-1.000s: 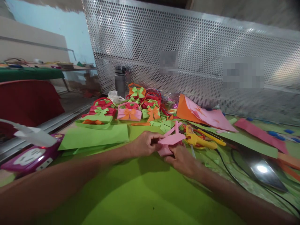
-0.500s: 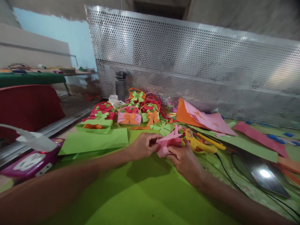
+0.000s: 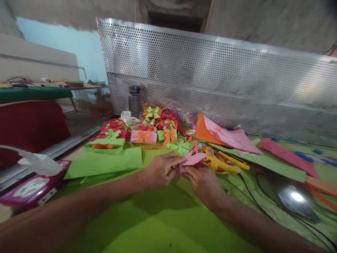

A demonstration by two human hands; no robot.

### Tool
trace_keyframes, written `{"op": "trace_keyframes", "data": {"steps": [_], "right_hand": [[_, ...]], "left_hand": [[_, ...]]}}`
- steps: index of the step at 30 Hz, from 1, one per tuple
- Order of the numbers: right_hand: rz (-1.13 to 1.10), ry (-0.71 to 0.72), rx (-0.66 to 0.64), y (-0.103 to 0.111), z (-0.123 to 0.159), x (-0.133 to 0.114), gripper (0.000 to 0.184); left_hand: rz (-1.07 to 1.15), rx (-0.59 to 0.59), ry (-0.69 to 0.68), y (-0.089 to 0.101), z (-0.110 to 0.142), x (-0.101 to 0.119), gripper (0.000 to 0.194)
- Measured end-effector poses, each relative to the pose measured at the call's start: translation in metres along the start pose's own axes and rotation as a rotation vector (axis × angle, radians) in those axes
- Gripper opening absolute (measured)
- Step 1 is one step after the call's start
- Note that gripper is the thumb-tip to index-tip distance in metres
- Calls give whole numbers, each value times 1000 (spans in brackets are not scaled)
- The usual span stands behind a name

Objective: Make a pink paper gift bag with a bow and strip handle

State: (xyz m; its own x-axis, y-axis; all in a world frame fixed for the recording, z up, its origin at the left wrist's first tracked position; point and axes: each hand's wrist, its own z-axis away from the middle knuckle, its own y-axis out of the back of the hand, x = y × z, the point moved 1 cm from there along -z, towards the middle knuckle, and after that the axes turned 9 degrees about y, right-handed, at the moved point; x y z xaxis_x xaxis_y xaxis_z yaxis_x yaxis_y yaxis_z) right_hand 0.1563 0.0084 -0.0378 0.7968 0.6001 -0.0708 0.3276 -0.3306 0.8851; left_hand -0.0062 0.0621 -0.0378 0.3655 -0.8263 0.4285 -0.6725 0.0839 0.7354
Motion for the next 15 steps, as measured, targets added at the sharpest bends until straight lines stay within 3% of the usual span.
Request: {"op": "trace_keyframes", "data": {"steps": [8, 15], "right_hand": [[121, 53, 9, 6, -5, -3, 18], [72, -69, -85, 4, -8, -8, 22]], "left_hand": [[75, 45, -61, 3, 1, 4, 43], [77, 35, 124, -6, 5, 5, 60]]}}
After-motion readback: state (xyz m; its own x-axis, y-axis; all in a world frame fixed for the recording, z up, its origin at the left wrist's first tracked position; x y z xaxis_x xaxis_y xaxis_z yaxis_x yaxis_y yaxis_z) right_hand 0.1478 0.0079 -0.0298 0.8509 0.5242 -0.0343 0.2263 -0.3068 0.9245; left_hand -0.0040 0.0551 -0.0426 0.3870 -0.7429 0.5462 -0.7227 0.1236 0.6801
